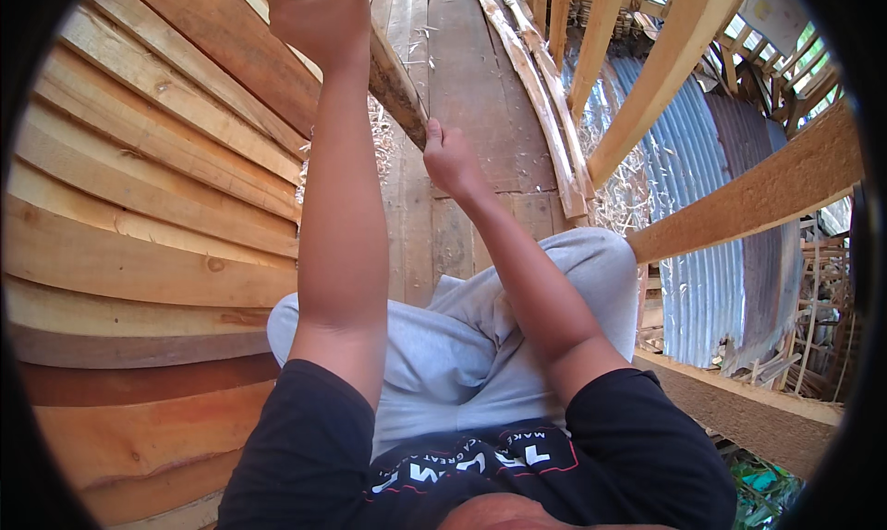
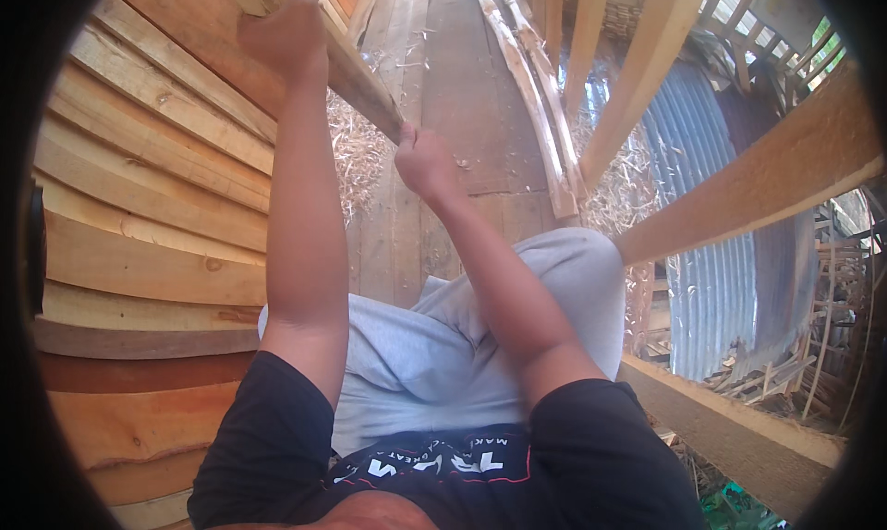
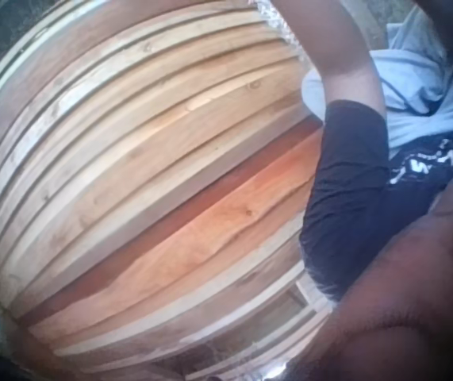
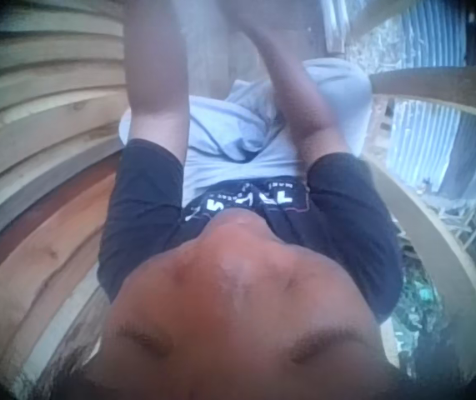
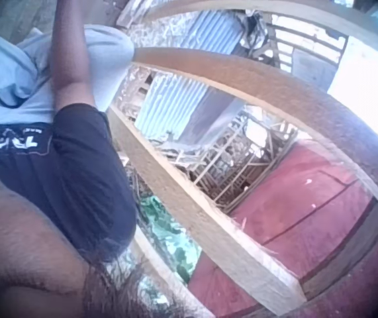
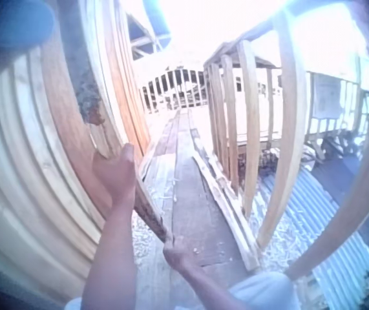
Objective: The person sits on a wooden floor and uses a knife to carve a long, thin piece of wood. They repeatedly shave thin layers from the wood, creating wood shavings that accumulate on the floor.
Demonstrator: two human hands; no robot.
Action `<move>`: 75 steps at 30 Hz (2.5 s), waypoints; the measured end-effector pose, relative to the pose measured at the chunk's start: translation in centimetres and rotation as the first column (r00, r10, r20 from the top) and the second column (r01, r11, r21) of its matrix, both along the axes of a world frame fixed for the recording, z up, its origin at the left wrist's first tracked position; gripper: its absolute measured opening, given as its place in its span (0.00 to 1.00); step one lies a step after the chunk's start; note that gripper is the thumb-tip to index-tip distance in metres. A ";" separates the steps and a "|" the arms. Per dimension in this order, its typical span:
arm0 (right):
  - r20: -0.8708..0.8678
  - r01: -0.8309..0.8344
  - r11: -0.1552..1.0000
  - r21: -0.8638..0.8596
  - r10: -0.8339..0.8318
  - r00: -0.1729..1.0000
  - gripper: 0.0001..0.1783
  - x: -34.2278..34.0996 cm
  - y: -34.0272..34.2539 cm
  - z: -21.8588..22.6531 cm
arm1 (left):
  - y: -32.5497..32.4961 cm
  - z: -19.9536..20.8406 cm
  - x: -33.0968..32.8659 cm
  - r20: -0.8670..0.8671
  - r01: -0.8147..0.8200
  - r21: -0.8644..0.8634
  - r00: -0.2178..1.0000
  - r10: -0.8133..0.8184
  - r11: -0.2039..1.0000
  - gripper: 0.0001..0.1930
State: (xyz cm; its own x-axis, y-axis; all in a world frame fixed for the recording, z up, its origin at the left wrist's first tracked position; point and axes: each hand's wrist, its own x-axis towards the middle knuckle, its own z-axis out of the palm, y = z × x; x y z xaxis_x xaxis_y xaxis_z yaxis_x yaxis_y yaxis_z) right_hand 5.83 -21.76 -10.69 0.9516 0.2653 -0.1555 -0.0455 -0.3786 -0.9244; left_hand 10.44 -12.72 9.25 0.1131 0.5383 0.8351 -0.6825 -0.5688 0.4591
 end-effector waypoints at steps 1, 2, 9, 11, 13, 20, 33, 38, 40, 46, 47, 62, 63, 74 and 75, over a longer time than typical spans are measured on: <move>-0.031 0.021 0.999 -0.050 -0.023 0.999 0.29 0.3 0.1 -2.8 | 0.1 -0.1 0.0 -0.033 -0.036 -0.014 0.999 0.035 0.999 0.18; -0.056 0.063 0.991 -0.115 -0.070 0.996 0.29 0.8 -0.9 -7.5 | -0.8 0.0 0.1 -0.063 -0.049 -0.042 0.997 0.047 0.998 0.19; -0.158 0.010 0.975 -0.221 -0.046 0.986 0.29 0.9 0.0 -4.8 | 0.4 -0.2 -0.5 -0.075 0.037 -0.068 0.996 -0.042 0.997 0.21; -0.034 0.029 0.996 -0.081 -0.032 0.999 0.30 0.2 0.3 -0.8 | 0.8 -0.2 -0.9 -0.085 0.029 -0.094 0.996 -0.038 0.995 0.20; 0.003 0.027 0.999 -0.045 -0.027 1.000 0.30 0.3 0.6 -2.4 | 1.1 -0.3 -1.1 -0.110 0.017 -0.098 0.994 -0.028 0.995 0.20; -0.090 0.109 0.958 -0.265 -0.138 0.986 0.33 1.1 -0.8 -9.7 | 1.0 -0.5 -1.2 -0.123 0.057 -0.154 0.989 -0.077 0.986 0.22; -0.206 0.024 0.936 -0.352 -0.103 0.973 0.32 4.7 -5.1 -16.3 | 1.1 -0.6 -2.0 -0.162 0.241 -0.157 0.950 -0.266 0.958 0.14; -0.031 0.150 0.949 -0.279 -0.165 0.986 0.24 6.4 -2.1 -19.2 | 1.7 -0.6 -2.8 -0.172 0.177 -0.178 0.963 -0.208 0.968 0.14; -0.008 0.196 0.958 -0.209 -0.202 0.979 0.23 7.1 -2.1 -19.3 | 2.5 -0.9 -2.1 -0.131 0.166 -0.182 0.973 -0.191 0.969 0.14; -0.513 0.165 0.980 0.116 -0.083 0.854 0.29 5.5 -1.7 -14.5 | 3.9 -0.9 -3.1 -0.224 0.087 -0.186 0.966 -0.129 0.979 0.18; -0.498 0.154 0.979 0.131 -0.069 0.864 0.31 5.5 -2.2 -14.0 | 3.6 -0.7 -3.0 -0.199 0.111 -0.174 0.969 -0.146 0.978 0.18; -0.567 0.187 0.966 0.178 -0.055 0.822 0.33 3.7 -1.0 -10.8 | 2.3 -0.9 -2.4 -0.076 0.166 -0.092 0.982 -0.173 0.982 0.13; -0.622 0.202 0.960 0.193 -0.040 0.782 0.32 3.8 -1.2 -10.6 | 2.1 -0.9 -2.5 -0.082 0.167 -0.085 0.981 -0.174 0.982 0.13; -0.794 0.204 0.863 0.462 0.299 0.530 0.34 4.8 -2.4 -11.2 | 1.0 -0.8 -3.5 -0.113 0.195 -0.141 0.971 -0.212 0.971 0.17; -0.798 0.209 0.859 0.468 0.310 0.517 0.34 4.8 -2.4 -11.2 | 0.9 -0.6 -3.7 -0.088 0.203 -0.148 0.972 -0.217 0.968 0.14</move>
State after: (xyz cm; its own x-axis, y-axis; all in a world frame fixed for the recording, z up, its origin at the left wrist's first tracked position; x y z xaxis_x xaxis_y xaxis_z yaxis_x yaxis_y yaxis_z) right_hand 10.60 -24.17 -21.89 0.4183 0.5860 -0.6940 -0.8699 0.0386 -0.4917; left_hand 6.76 -11.81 8.61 0.3169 0.6021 0.7328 -0.7249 -0.3445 0.5965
